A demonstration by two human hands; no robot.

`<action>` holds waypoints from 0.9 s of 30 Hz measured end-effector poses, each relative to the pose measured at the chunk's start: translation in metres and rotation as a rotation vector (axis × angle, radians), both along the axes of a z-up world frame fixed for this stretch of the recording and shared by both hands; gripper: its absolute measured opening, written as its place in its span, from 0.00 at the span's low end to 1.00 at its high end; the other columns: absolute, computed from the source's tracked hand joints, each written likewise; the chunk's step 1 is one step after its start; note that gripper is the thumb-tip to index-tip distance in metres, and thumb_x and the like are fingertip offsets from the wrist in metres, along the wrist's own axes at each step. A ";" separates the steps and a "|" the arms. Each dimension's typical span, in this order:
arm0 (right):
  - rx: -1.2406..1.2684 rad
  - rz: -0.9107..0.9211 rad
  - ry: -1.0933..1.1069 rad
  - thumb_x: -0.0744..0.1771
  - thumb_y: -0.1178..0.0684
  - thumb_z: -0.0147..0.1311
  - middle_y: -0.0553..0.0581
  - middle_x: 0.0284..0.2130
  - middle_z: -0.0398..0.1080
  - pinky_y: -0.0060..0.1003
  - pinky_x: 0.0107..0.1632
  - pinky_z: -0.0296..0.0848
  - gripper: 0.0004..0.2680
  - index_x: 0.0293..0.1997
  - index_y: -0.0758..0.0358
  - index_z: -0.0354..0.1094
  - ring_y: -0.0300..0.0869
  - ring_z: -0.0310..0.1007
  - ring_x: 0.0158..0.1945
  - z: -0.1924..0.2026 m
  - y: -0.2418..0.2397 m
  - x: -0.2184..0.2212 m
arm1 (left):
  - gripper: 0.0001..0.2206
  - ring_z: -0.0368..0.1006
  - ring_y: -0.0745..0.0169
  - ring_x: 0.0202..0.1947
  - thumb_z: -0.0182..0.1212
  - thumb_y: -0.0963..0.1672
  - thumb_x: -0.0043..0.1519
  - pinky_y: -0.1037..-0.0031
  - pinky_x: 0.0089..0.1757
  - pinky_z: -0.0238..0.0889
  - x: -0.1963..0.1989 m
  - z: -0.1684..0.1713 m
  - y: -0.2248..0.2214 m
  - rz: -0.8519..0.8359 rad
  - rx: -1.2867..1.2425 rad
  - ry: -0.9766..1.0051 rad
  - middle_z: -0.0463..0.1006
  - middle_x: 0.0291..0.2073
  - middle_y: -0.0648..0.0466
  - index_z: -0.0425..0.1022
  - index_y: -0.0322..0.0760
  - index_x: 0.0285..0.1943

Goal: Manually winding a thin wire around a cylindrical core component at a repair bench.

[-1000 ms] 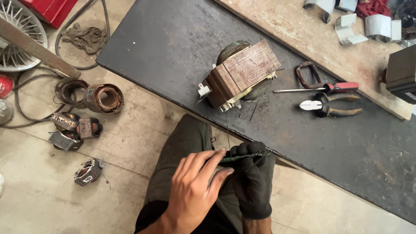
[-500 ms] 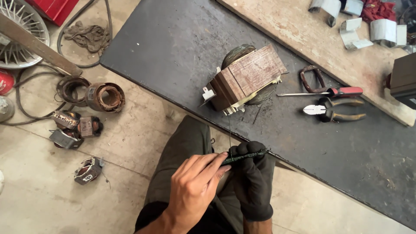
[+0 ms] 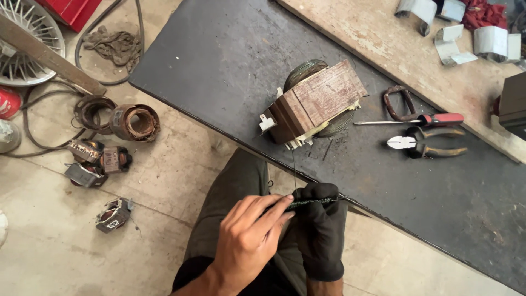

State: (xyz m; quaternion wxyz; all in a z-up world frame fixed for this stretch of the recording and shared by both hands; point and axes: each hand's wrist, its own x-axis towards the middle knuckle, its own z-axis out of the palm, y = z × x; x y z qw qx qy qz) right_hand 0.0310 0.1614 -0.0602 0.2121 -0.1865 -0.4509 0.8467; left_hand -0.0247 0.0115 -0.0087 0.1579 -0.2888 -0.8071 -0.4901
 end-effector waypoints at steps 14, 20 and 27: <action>0.080 0.038 0.015 0.68 0.58 0.58 0.63 0.42 0.75 0.40 0.51 0.76 0.08 0.50 0.67 0.67 0.49 0.77 0.46 0.003 0.003 -0.002 | 0.10 0.75 0.57 0.34 0.64 0.42 0.64 0.67 0.38 0.68 -0.003 0.001 0.005 -0.057 -0.054 -0.154 0.83 0.41 0.55 0.79 0.34 0.53; -0.051 -0.010 -0.011 0.68 0.63 0.55 0.66 0.47 0.76 0.42 0.54 0.77 0.10 0.56 0.68 0.68 0.53 0.78 0.49 -0.005 0.006 0.001 | 0.11 0.75 0.59 0.35 0.69 0.39 0.61 0.69 0.42 0.71 -0.008 0.007 0.007 -0.066 0.007 -0.065 0.83 0.40 0.52 0.79 0.28 0.52; -0.037 -0.042 -0.087 0.67 0.63 0.55 0.66 0.47 0.76 0.41 0.55 0.76 0.12 0.57 0.68 0.67 0.52 0.78 0.50 0.004 0.002 -0.005 | 0.11 0.76 0.56 0.38 0.71 0.37 0.60 0.67 0.43 0.71 -0.013 0.001 0.009 -0.052 0.047 -0.006 0.83 0.42 0.52 0.81 0.31 0.50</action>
